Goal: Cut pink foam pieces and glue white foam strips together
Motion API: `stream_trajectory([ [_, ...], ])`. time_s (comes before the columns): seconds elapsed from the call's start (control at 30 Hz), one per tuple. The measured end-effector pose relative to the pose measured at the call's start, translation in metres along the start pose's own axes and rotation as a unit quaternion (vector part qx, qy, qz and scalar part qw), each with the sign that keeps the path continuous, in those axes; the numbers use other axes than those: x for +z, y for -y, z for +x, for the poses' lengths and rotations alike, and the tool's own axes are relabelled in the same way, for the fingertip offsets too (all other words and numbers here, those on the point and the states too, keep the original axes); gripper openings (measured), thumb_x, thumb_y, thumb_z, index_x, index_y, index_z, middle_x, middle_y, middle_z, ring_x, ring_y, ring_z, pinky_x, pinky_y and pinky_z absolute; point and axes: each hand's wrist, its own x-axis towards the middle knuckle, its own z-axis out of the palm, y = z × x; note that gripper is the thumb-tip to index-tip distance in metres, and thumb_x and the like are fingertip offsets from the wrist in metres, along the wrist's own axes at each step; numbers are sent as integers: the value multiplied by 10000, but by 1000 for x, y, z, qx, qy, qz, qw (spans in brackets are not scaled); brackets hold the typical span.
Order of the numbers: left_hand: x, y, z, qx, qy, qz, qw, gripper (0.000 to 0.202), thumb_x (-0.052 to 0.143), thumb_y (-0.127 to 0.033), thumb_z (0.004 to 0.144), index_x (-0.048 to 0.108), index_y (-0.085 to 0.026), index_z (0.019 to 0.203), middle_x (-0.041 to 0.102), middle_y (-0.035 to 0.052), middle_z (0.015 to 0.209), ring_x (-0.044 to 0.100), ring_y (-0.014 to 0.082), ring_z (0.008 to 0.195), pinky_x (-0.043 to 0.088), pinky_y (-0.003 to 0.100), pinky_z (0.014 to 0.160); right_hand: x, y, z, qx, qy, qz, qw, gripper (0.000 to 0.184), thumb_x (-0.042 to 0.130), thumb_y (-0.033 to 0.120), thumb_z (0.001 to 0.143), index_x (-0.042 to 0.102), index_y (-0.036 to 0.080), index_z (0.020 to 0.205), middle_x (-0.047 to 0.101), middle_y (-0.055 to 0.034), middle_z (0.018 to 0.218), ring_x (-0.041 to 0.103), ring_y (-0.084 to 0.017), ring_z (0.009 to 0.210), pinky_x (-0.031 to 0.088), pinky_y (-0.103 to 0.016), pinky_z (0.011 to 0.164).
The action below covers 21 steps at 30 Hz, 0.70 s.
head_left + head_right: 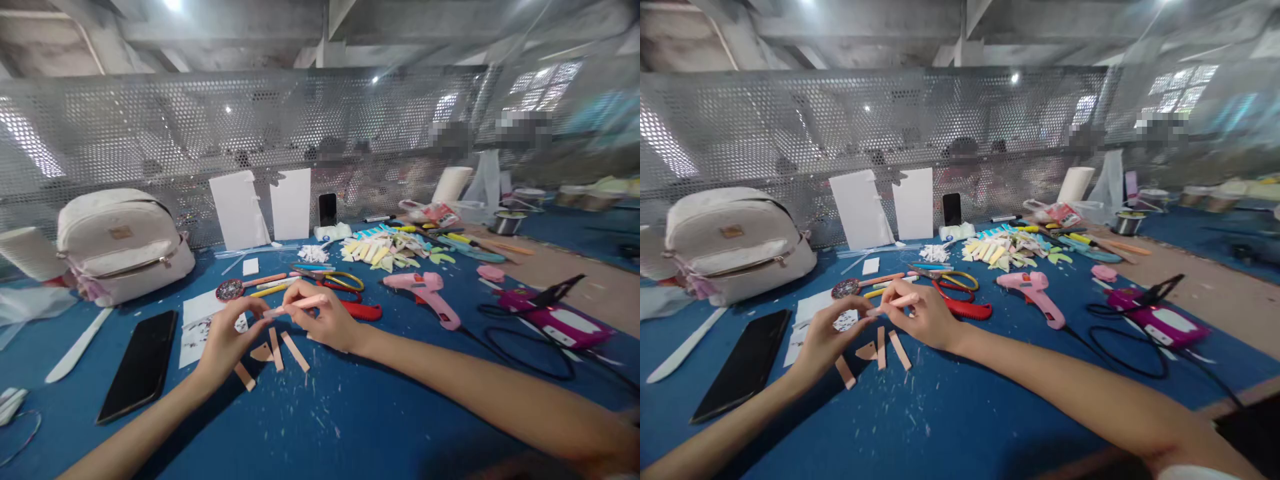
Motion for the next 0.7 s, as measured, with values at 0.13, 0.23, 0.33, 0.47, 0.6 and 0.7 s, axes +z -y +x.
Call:
stream_trajectory([
  [0.13, 0, -5, -3, 64, 0, 22, 998, 229, 562, -342, 1037, 628, -151, 927, 644, -3, 834, 640, 139, 730, 550, 294, 676, -2, 4, 2, 37, 12, 55, 998, 277, 612, 337, 948, 554, 200, 713, 595, 8, 721, 553, -144, 678, 436, -290, 678],
  [0.23, 1, -12, -5, 121, -5, 60, 991, 255, 509, -315, 1055, 588, -159, 869, 580, -15, 791, 584, 129, 692, 496, 260, 613, 2, 8, 1, 82, 39, 125, 988, 342, 596, 433, 967, 449, 220, 742, 542, 63, 568, 509, -111, 510, 407, -237, 545],
  [0.33, 3, -16, -7, 166, -17, 106, 980, 282, 509, -292, 1051, 548, -166, 801, 512, -39, 729, 498, 110, 606, 435, 239, 562, 10, 14, -2, 118, 49, 184, 975, 397, 579, 510, 972, 401, 228, 757, 542, 71, 548, 489, -97, 472, 370, -211, 494],
  [0.47, 4, -16, -9, 199, -19, 152, 968, 301, 543, -259, 1037, 515, -170, 751, 446, -75, 647, 426, 87, 515, 406, 223, 522, 20, 18, -7, 159, 51, 238, 957, 405, 615, 539, 948, 423, 222, 784, 543, 74, 565, 465, -84, 465, 322, -198, 460],
  [0.6, 2, -16, -9, 205, -15, 187, 961, 310, 550, -248, 1035, 506, -171, 738, 429, -84, 624, 425, 83, 500, 402, 216, 507, 25, 16, -11, 196, 45, 279, 939, 369, 573, 496, 981, 393, 226, 806, 528, 87, 573, 431, -68, 420, 251, -195, 429],
  [0.7, 1, -17, -8, 205, -6, 209, 956, 317, 538, -247, 1041, 503, -172, 735, 439, -81, 625, 444, 87, 508, 408, 217, 510, 26, 14, -12, 214, 41, 298, 929, 358, 571, 482, 983, 388, 227, 811, 518, 87, 578, 417, -69, 426, 245, -197, 431],
])
